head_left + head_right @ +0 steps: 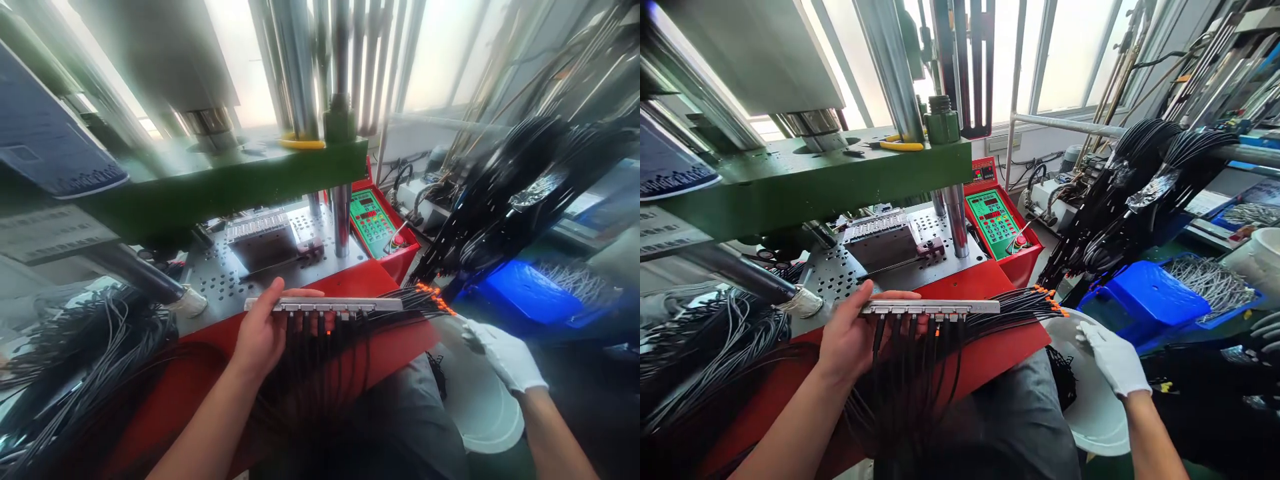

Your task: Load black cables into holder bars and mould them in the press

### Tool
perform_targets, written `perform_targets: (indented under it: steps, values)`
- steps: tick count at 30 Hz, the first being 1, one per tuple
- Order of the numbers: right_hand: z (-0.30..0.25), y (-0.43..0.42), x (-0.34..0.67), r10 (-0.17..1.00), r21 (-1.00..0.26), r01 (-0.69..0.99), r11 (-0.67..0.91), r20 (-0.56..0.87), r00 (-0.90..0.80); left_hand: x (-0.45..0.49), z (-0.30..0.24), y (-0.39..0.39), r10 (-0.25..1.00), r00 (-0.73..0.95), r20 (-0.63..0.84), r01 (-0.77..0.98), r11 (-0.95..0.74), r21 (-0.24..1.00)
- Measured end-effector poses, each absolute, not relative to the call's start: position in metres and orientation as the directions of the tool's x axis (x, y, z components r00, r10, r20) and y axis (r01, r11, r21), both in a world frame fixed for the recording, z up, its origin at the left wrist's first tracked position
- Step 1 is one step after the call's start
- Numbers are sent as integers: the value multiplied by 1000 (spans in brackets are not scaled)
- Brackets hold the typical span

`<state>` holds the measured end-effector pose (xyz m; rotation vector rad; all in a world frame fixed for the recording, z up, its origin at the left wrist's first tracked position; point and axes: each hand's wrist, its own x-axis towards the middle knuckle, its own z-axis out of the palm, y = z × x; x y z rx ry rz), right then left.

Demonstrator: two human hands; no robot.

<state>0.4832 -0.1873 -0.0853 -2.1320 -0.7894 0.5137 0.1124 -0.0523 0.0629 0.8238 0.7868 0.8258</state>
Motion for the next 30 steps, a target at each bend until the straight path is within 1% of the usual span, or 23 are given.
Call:
perform_targets:
  steps: [1,2,4,5,6,7,8,9,10,11,13,15,18,21,25,27,30]
  values:
    - [-65,-181,470,708,-822,349,-449,-89,701,114,65,-52,833,483,-270,-264,432,862]
    - [-42,-174,454,736,-836,377,-399,-47,676,117,66,-52,812,516,-271,-222,433,874]
    - [0,-160,418,865,-847,473,-243,31,500,126,69,-54,778,575,-254,-148,404,903]
    - [17,-154,399,932,-857,491,-154,39,360,130,71,-54,763,600,-242,-121,386,915]
    - [29,-147,381,987,-870,485,-86,-9,159,135,72,-55,751,616,-238,-101,375,921]
    - [37,-141,366,996,-889,457,-36,-70,-57,138,73,-55,742,622,-248,-86,380,921]
    - [42,-136,352,975,-901,433,-39,-130,-182,140,74,-54,746,611,-264,-80,390,917]
    - [43,-132,342,951,-910,411,-51,-170,-257,140,74,-54,752,594,-284,-77,405,911]
    - [43,-129,335,945,-916,394,-79,-194,-262,138,74,-53,759,579,-298,-74,413,908]
    - [42,-126,330,955,-919,377,-115,-207,-213,136,73,-52,765,568,-304,-69,412,908]
    - [41,-121,326,979,-933,320,-163,-192,-62,127,69,-54,756,575,-312,-16,392,920]
    - [43,-115,326,981,-956,226,-190,-177,77,120,63,-60,736,594,-325,68,357,932]
    - [47,-105,324,959,-981,55,-186,-170,226,119,51,-76,770,574,-280,126,254,959]
    - [42,-99,314,948,-985,-105,-136,-160,275,130,40,-90,768,599,-226,108,202,973]
    - [23,-96,294,931,-951,-306,-38,-145,335,143,34,-96,771,609,-186,28,214,976]
    - [15,-95,287,924,-944,-329,-16,-140,357,143,33,-94,762,623,-177,-12,235,972]
    - [10,-96,284,924,-954,-299,-16,-128,360,138,33,-89,749,634,-192,-45,284,958]
